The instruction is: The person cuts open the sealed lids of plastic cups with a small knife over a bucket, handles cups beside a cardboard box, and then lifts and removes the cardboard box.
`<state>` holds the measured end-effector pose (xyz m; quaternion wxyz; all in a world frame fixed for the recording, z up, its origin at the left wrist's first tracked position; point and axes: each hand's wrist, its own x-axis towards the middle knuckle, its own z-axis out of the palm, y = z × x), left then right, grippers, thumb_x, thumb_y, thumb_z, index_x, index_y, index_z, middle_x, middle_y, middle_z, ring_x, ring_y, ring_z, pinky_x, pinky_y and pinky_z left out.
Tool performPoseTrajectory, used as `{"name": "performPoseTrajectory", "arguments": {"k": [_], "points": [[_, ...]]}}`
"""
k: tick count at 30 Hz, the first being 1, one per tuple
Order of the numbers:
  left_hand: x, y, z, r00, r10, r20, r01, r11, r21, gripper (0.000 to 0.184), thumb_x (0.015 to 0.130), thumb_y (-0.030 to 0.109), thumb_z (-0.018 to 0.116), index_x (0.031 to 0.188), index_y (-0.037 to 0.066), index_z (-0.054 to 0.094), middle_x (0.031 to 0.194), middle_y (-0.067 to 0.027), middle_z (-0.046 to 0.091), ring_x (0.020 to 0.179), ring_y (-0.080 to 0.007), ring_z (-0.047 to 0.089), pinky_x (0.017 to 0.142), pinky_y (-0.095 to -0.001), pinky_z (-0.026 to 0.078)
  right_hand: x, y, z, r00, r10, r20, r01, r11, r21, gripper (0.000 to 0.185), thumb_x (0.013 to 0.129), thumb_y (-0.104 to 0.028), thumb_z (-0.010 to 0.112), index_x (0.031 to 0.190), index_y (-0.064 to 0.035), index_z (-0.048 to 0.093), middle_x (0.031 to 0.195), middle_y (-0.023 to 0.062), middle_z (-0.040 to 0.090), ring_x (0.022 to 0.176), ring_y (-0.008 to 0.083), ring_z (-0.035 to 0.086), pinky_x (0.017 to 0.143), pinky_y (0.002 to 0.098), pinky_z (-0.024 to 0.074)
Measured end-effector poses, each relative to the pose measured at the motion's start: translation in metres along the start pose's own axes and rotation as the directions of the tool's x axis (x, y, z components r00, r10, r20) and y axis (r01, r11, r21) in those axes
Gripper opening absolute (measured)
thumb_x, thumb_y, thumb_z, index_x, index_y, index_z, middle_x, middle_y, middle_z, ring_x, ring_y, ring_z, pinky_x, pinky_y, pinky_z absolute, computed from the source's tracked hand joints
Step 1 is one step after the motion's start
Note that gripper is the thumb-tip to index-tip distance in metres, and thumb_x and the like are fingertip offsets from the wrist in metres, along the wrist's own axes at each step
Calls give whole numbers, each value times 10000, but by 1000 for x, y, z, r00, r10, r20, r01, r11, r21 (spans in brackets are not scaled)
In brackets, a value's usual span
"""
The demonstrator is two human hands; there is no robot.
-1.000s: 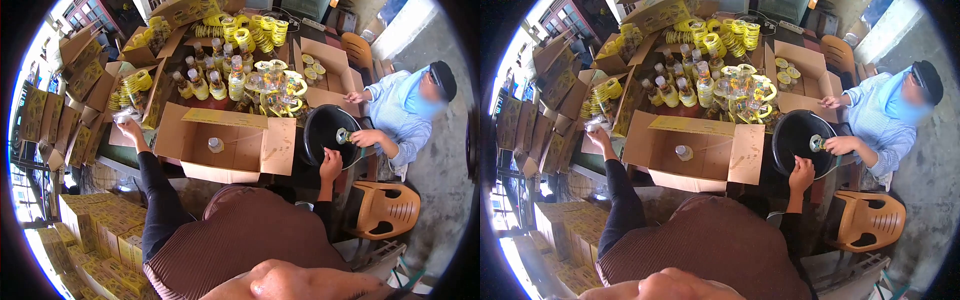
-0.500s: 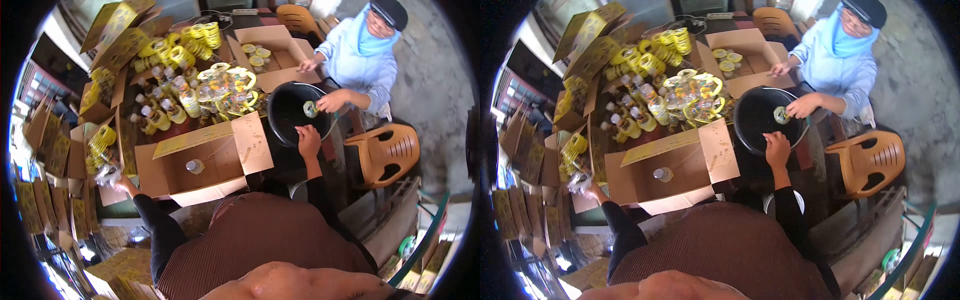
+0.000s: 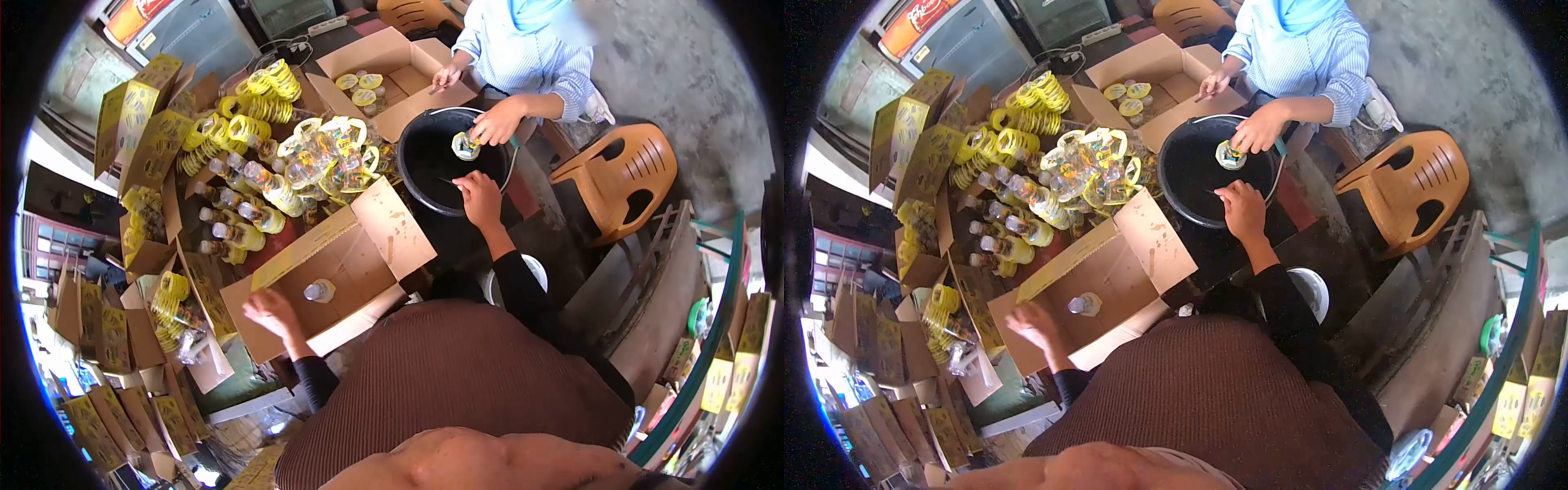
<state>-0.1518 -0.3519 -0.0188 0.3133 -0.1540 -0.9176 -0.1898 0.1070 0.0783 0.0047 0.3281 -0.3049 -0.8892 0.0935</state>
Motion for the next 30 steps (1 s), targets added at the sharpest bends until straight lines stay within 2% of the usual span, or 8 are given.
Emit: {"name": "performPoseTrajectory", "arguments": {"k": [2, 4, 7, 11, 16, 19, 26, 30], "points": [[-26, 12, 18, 976, 131, 172, -141, 989, 52, 351, 766, 173, 710, 1065, 20, 609, 1054, -198, 558, 1092, -375, 480, 945, -513, 393, -1, 1, 1, 1000, 8, 1, -8, 1000, -13, 133, 810, -97, 667, 920, -168, 688, 849, 6, 573, 841, 239, 582, 720, 398, 445], [-40, 27, 17, 955, -26, 294, 19, 999, 29, 501, 743, 184, 733, 1183, 20, 555, 1186, -211, 482, 1151, -382, 433, 957, -519, 392, -2, 1, 0, 1000, 1, -6, -1, 1000, 11, 133, 806, -89, 666, 912, -167, 688, 852, 4, 576, 843, 240, 583, 722, 398, 446], [-43, 36, 15, 981, -65, 181, 63, 998, 19, 635, 714, 148, 767, 1238, -9, 445, 1186, -206, 426, 1113, -381, 429, 954, -512, 384, -2, 0, -3, 1000, -13, 3, 13, 1000, 11, 134, 802, -83, 665, 908, -163, 687, 853, 7, 578, 844, 242, 584, 722, 399, 447], [-57, 28, 33, 984, -170, 55, 178, 918, -356, 594, 704, 95, 806, 1091, -45, 378, 1031, -181, 377, 1014, -366, 422, 889, -489, 403, -1, -1, -3, 1000, -21, -7, 22, 999, 24, 132, 799, -80, 664, 902, -158, 689, 848, 11, 576, 846, 245, 584, 725, 402, 447], [-84, 26, 47, 964, -154, 219, 209, 944, -256, 572, 713, 171, 813, 1067, -37, 416, 1033, -205, 412, 1027, -391, 437, 893, -516, 410, 0, 0, -3, 999, -26, -25, 26, 1000, 16, 120, 801, -84, 663, 895, -153, 692, 841, 16, 571, 851, 245, 583, 731, 401, 444], [-85, 31, 48, 805, -146, 575, 307, 932, -193, 665, 733, 264, 786, 1201, -33, 420, 1194, -260, 479, 1157, -430, 462, 973, -509, 422, -1, 0, -3, 1000, -5, -4, 5, 1000, -4, 115, 805, -94, 665, 899, -153, 695, 848, 16, 573, 857, 242, 581, 741, 398, 442], [-93, -1, 90, 792, -183, 582, 299, 948, -108, 682, 759, 288, 750, 1263, -68, 460, 1272, -304, 527, 1138, -423, 559, 909, -503, 483, -1, 2, -2, 1000, -12, 24, 12, 1000, 2, 126, 808, -106, 667, 917, -160, 701, 856, 13, 574, 859, 241, 579, 748, 397, 440], [-87, 12, 78, 856, -119, 502, 200, 974, -109, 511, 759, 279, 751, 1111, -56, 594, 1009, -283, 656, 921, -435, 649, 777, -491, 539, 1, 2, -5, 999, -23, 35, 23, 1000, 12, 120, 810, -112, 664, 913, -164, 697, 853, 16, 571, 857, 245, 578, 737, 401, 443]]}}
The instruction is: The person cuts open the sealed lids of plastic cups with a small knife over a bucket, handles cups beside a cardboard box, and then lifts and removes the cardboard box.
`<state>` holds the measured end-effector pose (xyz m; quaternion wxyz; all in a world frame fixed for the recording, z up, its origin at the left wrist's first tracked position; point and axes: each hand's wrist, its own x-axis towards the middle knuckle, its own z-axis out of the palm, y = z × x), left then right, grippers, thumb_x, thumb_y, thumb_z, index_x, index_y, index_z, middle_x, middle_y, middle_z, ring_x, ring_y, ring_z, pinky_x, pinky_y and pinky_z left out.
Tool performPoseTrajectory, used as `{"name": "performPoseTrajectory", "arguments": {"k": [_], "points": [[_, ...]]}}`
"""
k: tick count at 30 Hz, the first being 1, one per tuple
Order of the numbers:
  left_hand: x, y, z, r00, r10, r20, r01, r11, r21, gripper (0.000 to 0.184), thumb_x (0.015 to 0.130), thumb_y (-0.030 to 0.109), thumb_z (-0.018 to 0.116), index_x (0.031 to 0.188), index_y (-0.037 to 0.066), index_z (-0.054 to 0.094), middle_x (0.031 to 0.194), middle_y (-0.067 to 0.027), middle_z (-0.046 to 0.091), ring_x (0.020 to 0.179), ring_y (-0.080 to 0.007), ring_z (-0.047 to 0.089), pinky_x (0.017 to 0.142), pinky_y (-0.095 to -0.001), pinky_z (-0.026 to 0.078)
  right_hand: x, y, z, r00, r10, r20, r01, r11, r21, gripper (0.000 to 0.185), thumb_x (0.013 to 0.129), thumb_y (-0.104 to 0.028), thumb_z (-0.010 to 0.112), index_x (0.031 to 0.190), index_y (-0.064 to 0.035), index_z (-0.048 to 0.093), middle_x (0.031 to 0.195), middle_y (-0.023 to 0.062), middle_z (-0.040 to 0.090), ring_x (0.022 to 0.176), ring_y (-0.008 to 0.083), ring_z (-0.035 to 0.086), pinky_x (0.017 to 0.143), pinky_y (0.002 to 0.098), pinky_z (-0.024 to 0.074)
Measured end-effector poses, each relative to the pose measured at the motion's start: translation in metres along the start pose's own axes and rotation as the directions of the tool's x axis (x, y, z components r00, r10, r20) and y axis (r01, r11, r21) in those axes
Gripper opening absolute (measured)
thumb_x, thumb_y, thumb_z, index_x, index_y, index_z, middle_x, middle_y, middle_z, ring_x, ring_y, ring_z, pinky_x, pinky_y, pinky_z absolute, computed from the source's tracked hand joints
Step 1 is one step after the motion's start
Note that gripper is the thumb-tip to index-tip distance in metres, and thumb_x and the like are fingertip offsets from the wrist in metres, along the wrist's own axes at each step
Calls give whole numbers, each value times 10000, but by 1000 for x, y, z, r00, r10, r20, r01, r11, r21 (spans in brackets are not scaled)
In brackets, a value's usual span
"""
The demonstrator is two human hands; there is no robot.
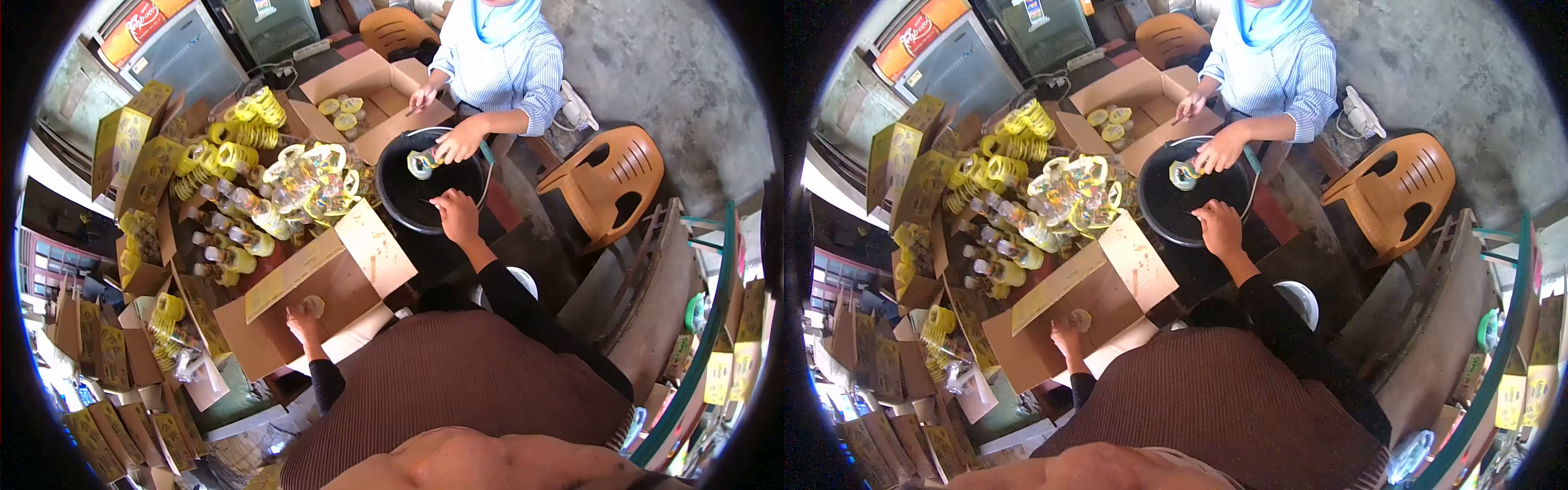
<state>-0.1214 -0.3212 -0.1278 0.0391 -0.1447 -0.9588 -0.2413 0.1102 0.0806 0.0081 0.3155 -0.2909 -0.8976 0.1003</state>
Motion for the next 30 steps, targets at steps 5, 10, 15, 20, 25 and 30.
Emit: {"name": "performPoseTrajectory", "arguments": {"k": [5, 10, 15, 20, 25, 30], "points": [[-16, 33, -49, 999, -35, 17, 36, 994, -104, 369, 761, 270, 765, 934, -32, 641, 825, -225, 683, 760, -387, 674, 690, -452, 535, 0, 0, 0, 999, -16, 36, 16, 1000, -8, 118, 816, -106, 649, 913, -167, 677, 850, 29, 569, 846, 254, 578, 716, 410, 447], [-24, 54, -89, 900, -298, 317, 418, 792, -445, 286, 812, 199, 758, 928, -36, 643, 803, -109, 683, 696, -124, 649, 585, -302, 569, 1, 0, 2, 999, -16, 41, 16, 1000, 1, 155, 801, -90, 678, 928, -179, 676, 849, 18, 571, 815, 244, 587, 680, 402, 441], [-26, 87, -141, 806, -271, 527, 584, 514, -629, 202, 882, 195, 686, 959, 45, 577, 936, -43, 591, 915, -152, 618, 706, -342, 579, 4, -1, 0, 996, -16, 83, 16, 1000, -8, 216, 789, -84, 698, 970, -199, 679, 863, -7, 584, 809, 226, 587, 670, 384, 435], [-22, 118, -157, 800, -161, 578, 594, 346, -726, 242, 886, 185, 664, 1044, 73, 518, 995, -53, 584, 898, -161, 623, 736, -342, 572, 4, -4, -2, 993, 24, 120, -22, 1000, -23, 246, 791, -80, 697, 1004, -203, 689, 875, -16, 589, 815, 216, 584, 676, 376, 437], [-11, 150, -144, 818, 27, 575, 566, 149, -811, 411, 799, 264, 735, 1006, 28, 470, 956, -95, 604, 826, -182, 653, 751, -327, 585, 6, -3, -3, 991, 17, 134, -14, 1000, -20, 263, 786, -72, 693, 1010, -211, 695, 891, -8, 590, 823, 220, 584, 680, 380, 436], [-17, 165, -116, 766, 260, 588, 636, -167, -754, 722, 705, 180, 770, 1290, -39, 408, 1252, -212, 533, 1110, -319, 604, 799, -406, 612, 7, -3, -4, 994, 2, 110, -3, 1000, 8, 291, 758, -65, 699, 1014, -205, 688, 900, -4, 578, 827, 233, 577, 677, 387, 432]]}}
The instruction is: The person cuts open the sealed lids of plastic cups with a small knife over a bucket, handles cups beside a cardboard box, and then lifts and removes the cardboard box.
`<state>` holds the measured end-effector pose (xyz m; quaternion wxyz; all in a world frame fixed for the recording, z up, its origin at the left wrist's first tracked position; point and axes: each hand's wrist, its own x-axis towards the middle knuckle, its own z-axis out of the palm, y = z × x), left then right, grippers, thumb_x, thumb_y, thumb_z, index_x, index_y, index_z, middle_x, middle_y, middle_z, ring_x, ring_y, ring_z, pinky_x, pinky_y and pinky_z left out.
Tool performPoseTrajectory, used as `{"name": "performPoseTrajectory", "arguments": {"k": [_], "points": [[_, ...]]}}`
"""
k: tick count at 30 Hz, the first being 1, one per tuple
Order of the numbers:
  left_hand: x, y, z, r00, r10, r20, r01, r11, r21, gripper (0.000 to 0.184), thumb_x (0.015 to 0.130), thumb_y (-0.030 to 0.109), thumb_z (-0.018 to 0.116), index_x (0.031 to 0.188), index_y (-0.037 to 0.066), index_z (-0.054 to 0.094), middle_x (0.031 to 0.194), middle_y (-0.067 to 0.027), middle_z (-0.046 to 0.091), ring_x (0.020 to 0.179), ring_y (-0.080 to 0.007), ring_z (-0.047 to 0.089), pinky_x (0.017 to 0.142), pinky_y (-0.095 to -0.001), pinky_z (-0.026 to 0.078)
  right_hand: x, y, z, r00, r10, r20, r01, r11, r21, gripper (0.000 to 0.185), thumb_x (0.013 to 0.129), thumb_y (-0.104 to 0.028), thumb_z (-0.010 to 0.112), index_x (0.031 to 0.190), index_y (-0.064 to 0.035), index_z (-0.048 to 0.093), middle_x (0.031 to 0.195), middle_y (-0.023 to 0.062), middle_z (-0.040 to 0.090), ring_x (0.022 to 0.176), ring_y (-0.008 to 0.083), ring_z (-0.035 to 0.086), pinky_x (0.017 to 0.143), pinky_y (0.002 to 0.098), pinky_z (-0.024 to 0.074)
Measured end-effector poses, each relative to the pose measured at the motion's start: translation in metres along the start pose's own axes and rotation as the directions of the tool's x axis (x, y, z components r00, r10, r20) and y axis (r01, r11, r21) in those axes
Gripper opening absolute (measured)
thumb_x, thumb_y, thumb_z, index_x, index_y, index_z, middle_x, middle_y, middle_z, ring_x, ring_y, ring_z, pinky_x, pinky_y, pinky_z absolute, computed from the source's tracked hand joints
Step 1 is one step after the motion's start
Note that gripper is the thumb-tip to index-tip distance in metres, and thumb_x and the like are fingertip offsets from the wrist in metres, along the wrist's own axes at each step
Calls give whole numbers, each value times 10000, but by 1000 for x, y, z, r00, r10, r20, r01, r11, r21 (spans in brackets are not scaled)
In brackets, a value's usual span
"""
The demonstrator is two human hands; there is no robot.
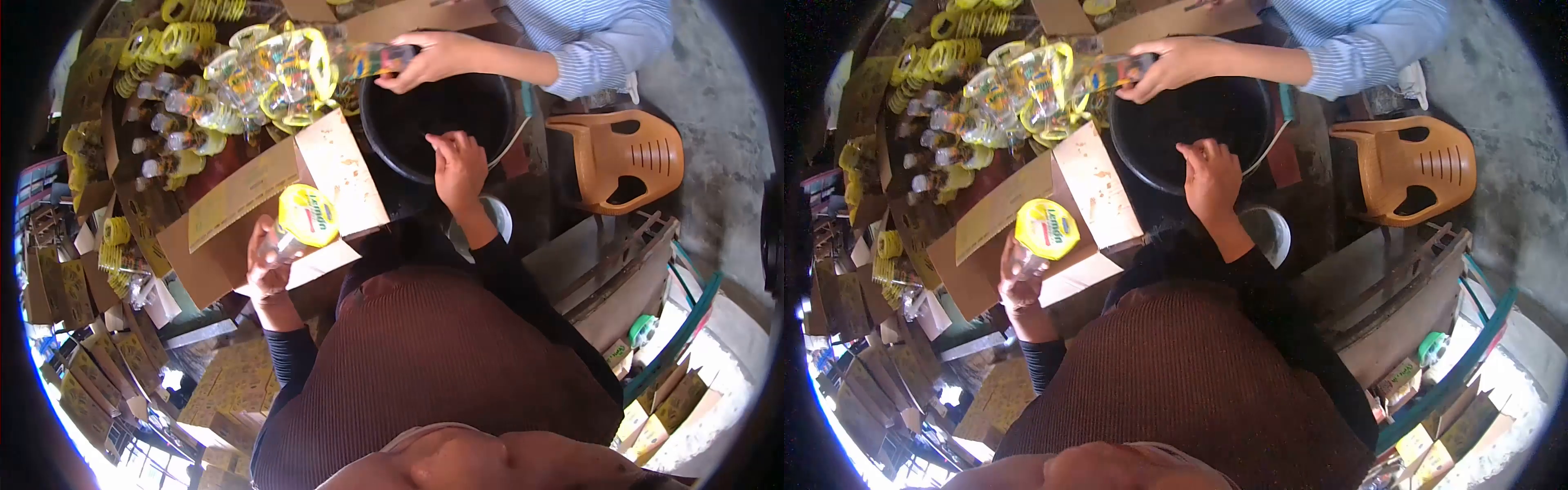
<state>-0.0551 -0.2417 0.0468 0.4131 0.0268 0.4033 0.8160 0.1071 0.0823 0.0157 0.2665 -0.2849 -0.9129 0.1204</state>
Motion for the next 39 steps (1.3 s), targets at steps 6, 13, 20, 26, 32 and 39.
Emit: {"name": "performPoseTrajectory", "arguments": {"k": [6, 13, 20, 26, 32, 39], "points": [[18, -18, 70, 991, -101, 88, 110, 989, -102, 548, 668, 162, 783, 1083, 15, 457, 1048, -172, 605, 938, -312, 677, 778, -433, 619, -1, 1, -1, 1000, -3, 20, 2, 999, 34, 269, 754, -61, 683, 991, -188, 697, 897, 2, 577, 837, 232, 577, 707, 384, 438], [35, -35, 124, 974, -142, 175, 147, 989, -16, 592, 802, 245, 726, 1273, 2, 461, 1213, -156, 585, 1084, -289, 615, 889, -362, 552, -3, 6, 0, 999, -32, -25, 35, 990, 133, 211, 776, -55, 666, 955, -159, 708, 866, 5, 574, 844, 225, 576, 709, 372, 431], [59, -68, 127, 962, -108, 250, 90, 993, 82, 685, 806, 202, 761, 1378, 12, 436, 1175, -125, 617, 1040, -269, 627, 927, -395, 495, -8, 15, -33, 998, -16, -52, 37, 910, 412, 215, 828, -24, 641, 1029, -84, 690, 894, 96, 566, 867, 296, 561, 767, 407, 446], [63, -74, 146, 936, -68, 346, -2, 980, 201, 706, 690, -22, 794, 1320, 8, 476, 1138, -97, 626, 1059, -243, 629, 949, -391, 497, -12, 30, -64, 996, 74, -58, -29, 833, 553, 228, 866, 12, 614, 1067, -68, 684, 903, 100, 558, 839, 256, 556, 715, 343, 450], [103, -78, 172, 916, 71, 394, -240, 884, 400, 572, 705, -122, 718, 1234, 8, 542, 1152, -87, 623, 1081, -221, 618, 928, -374, 521, 4, 22, -98, 975, 69, -213, 69, 811, 581, 250, 878, 33, 599, 1083, -79, 688, 900, 102, 547, 819, 238, 540, 704, 323, 442], [150, -110, 181, 829, 286, 481, -547, 596, 588, 580, 659, 30, 850, 1152, 27, 545, 1081, -80, 635, 999, -185, 618, 911, -307, 494, 19, 17, -119, 934, -58, -351, 225, 860, 458, 280, 875, 71, 566, 1071, -77, 698, 912, 98, 519, 816, 227, 536, 713, 313, 447]]}}
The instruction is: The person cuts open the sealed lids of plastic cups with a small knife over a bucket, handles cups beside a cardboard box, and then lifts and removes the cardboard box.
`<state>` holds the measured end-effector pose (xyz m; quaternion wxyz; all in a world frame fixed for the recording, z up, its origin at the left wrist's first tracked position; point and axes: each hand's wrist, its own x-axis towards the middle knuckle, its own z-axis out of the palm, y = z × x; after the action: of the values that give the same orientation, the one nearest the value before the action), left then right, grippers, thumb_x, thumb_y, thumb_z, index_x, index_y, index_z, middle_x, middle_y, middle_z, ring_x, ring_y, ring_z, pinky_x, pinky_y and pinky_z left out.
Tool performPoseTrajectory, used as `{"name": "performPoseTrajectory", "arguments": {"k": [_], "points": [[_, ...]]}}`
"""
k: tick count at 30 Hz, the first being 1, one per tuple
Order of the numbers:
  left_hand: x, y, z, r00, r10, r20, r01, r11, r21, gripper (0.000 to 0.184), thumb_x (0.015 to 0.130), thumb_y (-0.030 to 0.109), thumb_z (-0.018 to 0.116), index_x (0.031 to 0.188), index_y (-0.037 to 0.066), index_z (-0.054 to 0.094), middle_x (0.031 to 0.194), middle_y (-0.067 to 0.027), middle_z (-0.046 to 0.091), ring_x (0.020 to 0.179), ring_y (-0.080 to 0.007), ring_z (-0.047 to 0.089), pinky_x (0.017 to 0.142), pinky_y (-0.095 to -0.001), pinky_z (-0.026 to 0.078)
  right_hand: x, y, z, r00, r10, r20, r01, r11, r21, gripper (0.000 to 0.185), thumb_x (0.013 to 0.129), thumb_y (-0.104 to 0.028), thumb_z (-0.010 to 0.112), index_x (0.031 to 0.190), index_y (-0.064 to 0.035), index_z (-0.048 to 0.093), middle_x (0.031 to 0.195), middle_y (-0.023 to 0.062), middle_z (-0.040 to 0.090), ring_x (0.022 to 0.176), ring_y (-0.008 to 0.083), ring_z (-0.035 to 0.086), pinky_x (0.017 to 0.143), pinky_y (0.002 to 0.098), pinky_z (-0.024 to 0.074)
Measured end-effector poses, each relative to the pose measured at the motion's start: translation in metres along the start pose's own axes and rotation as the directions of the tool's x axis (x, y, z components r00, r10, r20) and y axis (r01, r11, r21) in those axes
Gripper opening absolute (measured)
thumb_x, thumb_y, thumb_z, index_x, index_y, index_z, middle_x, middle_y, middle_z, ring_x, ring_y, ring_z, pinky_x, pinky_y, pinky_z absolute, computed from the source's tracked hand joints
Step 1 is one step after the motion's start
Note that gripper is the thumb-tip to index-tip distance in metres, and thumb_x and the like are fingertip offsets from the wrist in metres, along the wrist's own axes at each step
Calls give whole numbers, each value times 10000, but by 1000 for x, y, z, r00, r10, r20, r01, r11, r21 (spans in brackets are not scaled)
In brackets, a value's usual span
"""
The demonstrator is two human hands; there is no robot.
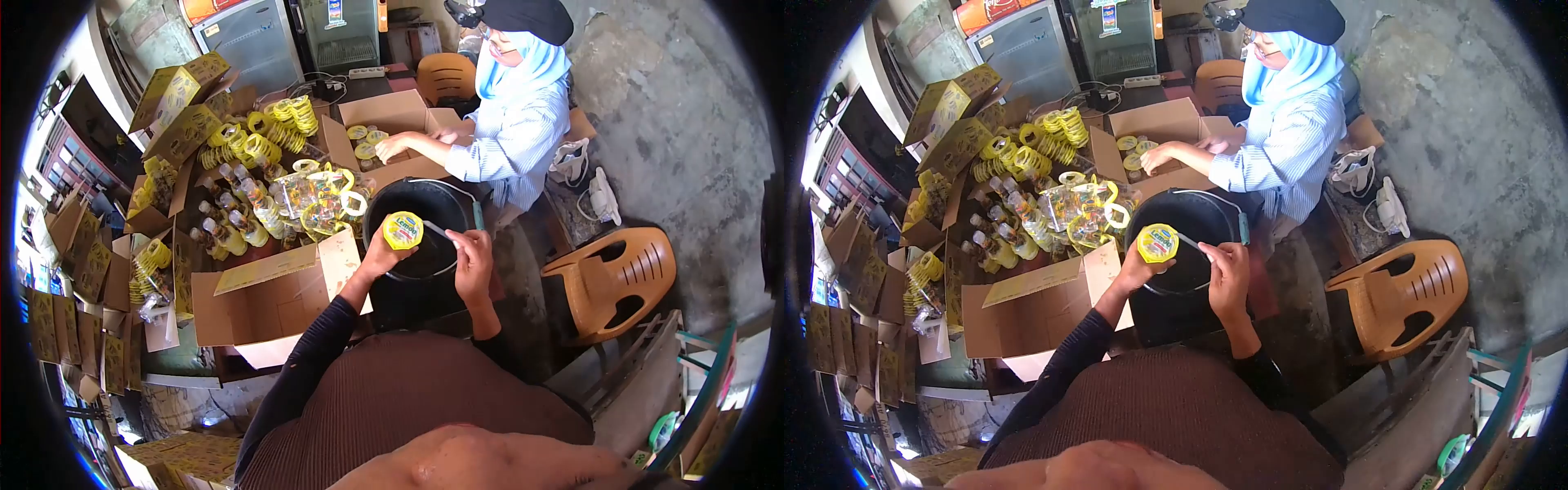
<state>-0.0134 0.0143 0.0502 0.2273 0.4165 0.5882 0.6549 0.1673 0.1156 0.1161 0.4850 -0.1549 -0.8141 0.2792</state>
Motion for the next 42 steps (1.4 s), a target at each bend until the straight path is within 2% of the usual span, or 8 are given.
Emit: {"name": "performPoseTrajectory", "arguments": {"k": [7, 10, 13, 20, 23, 30, 33, 42], "points": [[-9, -35, 20, 996, 81, -33, -73, 980, 185, 559, 677, 68, 842, 1141, 44, 532, 1058, -113, 647, 1000, -268, 654, 879, -356, 521, -10, 19, 25, 984, -66, 166, 81, 993, -86, 332, 784, 78, 607, 1053, -93, 701, 914, 101, 538, 836, 275, 532, 727, 369, 448], [-12, -33, 20, 1000, 27, -8, -25, 976, 218, 561, 700, 55, 834, 1167, 42, 524, 1110, -101, 616, 1026, -227, 624, 900, -331, 499, -7, 21, 31, 977, -84, 198, 105, 990, -98, 313, 788, 76, 602, 1042, -77, 701, 890, 111, 519, 844, 284, 533, 729, 378, 451], [-11, -32, 18, 997, 45, -63, -34, 987, 159, 549, 676, 58, 821, 1143, 39, 533, 1054, -126, 633, 996, -314, 646, 857, -373, 525, -3, 22, 36, 968, -105, 228, 132, 985, -108, 322, 768, 83, 607, 1029, -80, 701, 889, 105, 516, 842, 288, 524, 729, 387, 451], [-9, -39, 16, 998, 30, -50, -18, 976, 219, 567, 642, 2, 752, 1161, 34, 525, 1078, -137, 601, 1046, -335, 611, 907, -382, 496, 3, 28, 46, 951, -109, 291, 162, 973, -165, 323, 731, 94, 603, 997, -63, 698, 917, 97, 530, 855, 287, 526, 752, 390, 466], [-9, -41, 14, 999, 19, -42, -10, 979, 201, 550, 717, 32, 779, 1188, 35, 495, 1089, -134, 632, 1031, -258, 638, 893, -360, 503, 6, 31, 47, 941, -108, 320, 162, 976, -148, 310, 734, 76, 601, 993, -62, 699, 921, 95, 531, 863, 287, 525, 761, 391, 465], [-9, -35, 16, 999, 28, -41, -18, 971, 239, 577, 714, 36, 785, 1193, 42, 464, 1057, -138, 654, 1012, -266, 652, 872, -363, 514, -3, 41, 52, 903, -121, 413, 215, 958, -189, 247, 761, 5, 599, 949, -97, 721, 911, 62, 534, 882, 259, 522, 783, 381, 438], [-10, -33, 18, 997, 4, -82, 15, 975, 224, 583, 681, 52, 801, 1171, 42, 485, 1068, -153, 641, 1025, -336, 637, 872, -386, 514, 5, 45, 39, 895, -124, 429, 238, 945, -224, 228, 780, -28, 598, 948, -118, 723, 899, 40, 534, 881, 244, 523, 785, 370, 419], [-9, -36, 14, 999, -35, -17, 39, 967, 252, 538, 699, 31, 796, 1153, 51, 507, 1068, -115, 665, 1020, -239, 657, 885, -349, 516, 17, 42, 19, 914, -244, 325, 316, 930, -190, 175, 801, -90, 611, 911, -173, 721, 904, -9, 574, 906, 206, 545, 851, 383, 389]]}}
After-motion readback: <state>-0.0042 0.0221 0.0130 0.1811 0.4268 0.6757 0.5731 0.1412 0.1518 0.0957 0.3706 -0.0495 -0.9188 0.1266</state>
